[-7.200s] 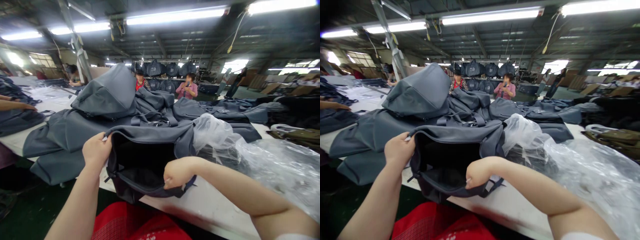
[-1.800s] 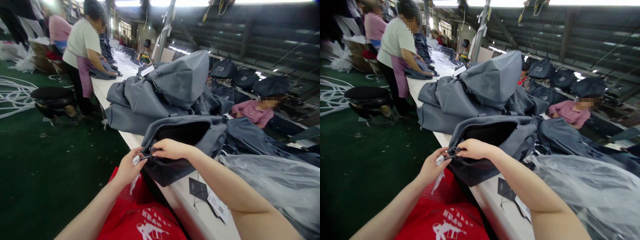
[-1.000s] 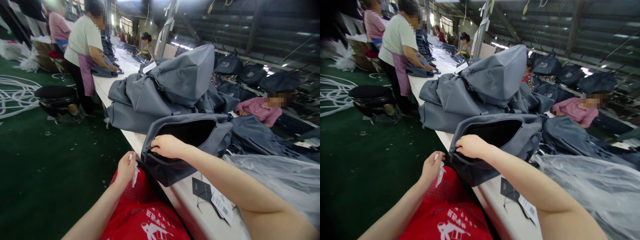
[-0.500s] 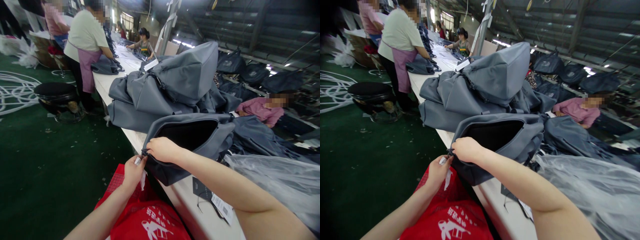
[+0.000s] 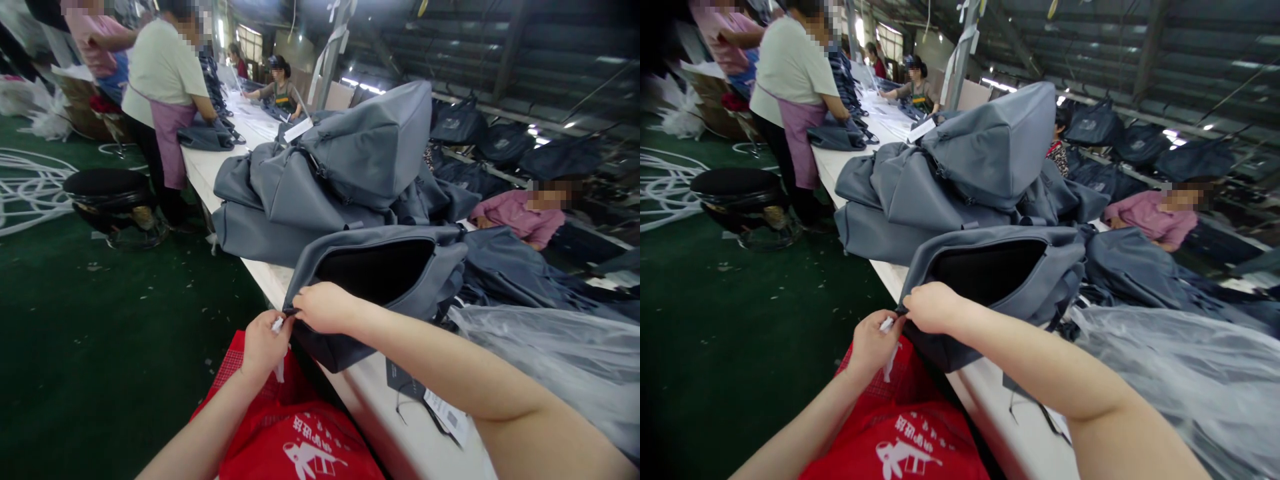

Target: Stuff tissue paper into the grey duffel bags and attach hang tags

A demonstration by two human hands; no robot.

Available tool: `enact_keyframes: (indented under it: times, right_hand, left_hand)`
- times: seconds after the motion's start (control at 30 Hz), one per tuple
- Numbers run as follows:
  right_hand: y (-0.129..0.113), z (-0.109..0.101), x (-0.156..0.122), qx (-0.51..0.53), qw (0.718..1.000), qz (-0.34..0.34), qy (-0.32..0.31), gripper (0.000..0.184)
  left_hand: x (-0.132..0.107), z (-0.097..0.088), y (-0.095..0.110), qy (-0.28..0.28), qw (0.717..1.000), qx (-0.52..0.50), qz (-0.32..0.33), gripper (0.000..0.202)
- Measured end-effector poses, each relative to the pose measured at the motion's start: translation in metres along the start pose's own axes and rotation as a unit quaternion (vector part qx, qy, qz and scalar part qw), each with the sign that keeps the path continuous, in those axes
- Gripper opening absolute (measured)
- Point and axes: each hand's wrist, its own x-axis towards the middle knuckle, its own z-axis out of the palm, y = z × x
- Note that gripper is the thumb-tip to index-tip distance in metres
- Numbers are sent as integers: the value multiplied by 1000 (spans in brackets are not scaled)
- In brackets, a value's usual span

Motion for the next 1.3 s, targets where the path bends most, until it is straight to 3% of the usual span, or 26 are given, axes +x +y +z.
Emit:
enact_keyframes:
  times: [0.07, 0.13, 0.23, 0.27, 0.33, 0.4, 0.5, 0.57, 0.67, 0.77, 0.87, 0.97, 1.03, 1.1, 1.17, 1.23, 1.3]
  right_hand:
    - [23, -14, -13, 158, 987, 16, -9, 25]
    - [51, -27, -27, 257, 963, 80, 17, 30]
    - [86, -32, -43, 201, 955, 206, 71, 32]
    - [92, -29, -46, 179, 960, 209, 51, 36]
    - [98, -15, -49, 182, 971, 152, -30, 57]
    - [95, 4, -50, 218, 966, 93, -100, 81]
    - [84, 36, -51, 243, 959, 132, -70, 98]
    - [76, 53, -54, 253, 954, 163, 5, 84]
    - [61, 58, -67, 227, 959, 115, 125, 60]
    - [41, 41, -84, 174, 959, 28, 221, 47]
    - [24, 9, -100, 121, 962, 1, 245, 32]
    - [20, -16, -113, -23, 975, 46, 218, 19]
    - [26, -17, -117, -103, 970, 113, 189, 21]
    - [35, -4, -116, -119, 963, 201, 135, 26]
    - [46, 19, -110, -87, 958, 271, 33, 27]
    - [54, 43, -102, -46, 951, 297, -69, 23]
    - [57, 58, -97, -23, 947, 296, -119, 20]
  left_hand:
    - [10, -11, -3, 31, 999, 4, 31, 27]
    - [27, -24, -2, 75, 995, 18, 66, 28]
    - [65, -35, 12, 78, 990, 47, 110, 40]
    - [80, -35, 20, 60, 989, 57, 122, 48]
    - [106, -28, 37, 11, 988, 74, 137, 66]
    - [126, -15, 55, -74, 985, 71, 136, 74]
    - [136, 4, 72, -193, 971, 22, 136, 50]
    - [133, 10, 79, -201, 968, -5, 151, 38]
    - [123, 9, 88, -174, 969, -12, 176, 35]
    - [115, 4, 97, -172, 967, 2, 187, 33]
    - [111, 2, 104, -179, 966, -3, 189, 29]
    - [106, 1, 110, -179, 964, -1, 199, 27]
    - [102, 1, 114, -174, 961, 10, 214, 27]
    - [98, 1, 118, -168, 959, 15, 228, 28]
    - [94, 1, 121, -162, 958, 18, 235, 30]
    - [91, 0, 122, -151, 958, 29, 242, 29]
    - [88, -1, 122, -139, 959, 40, 246, 28]
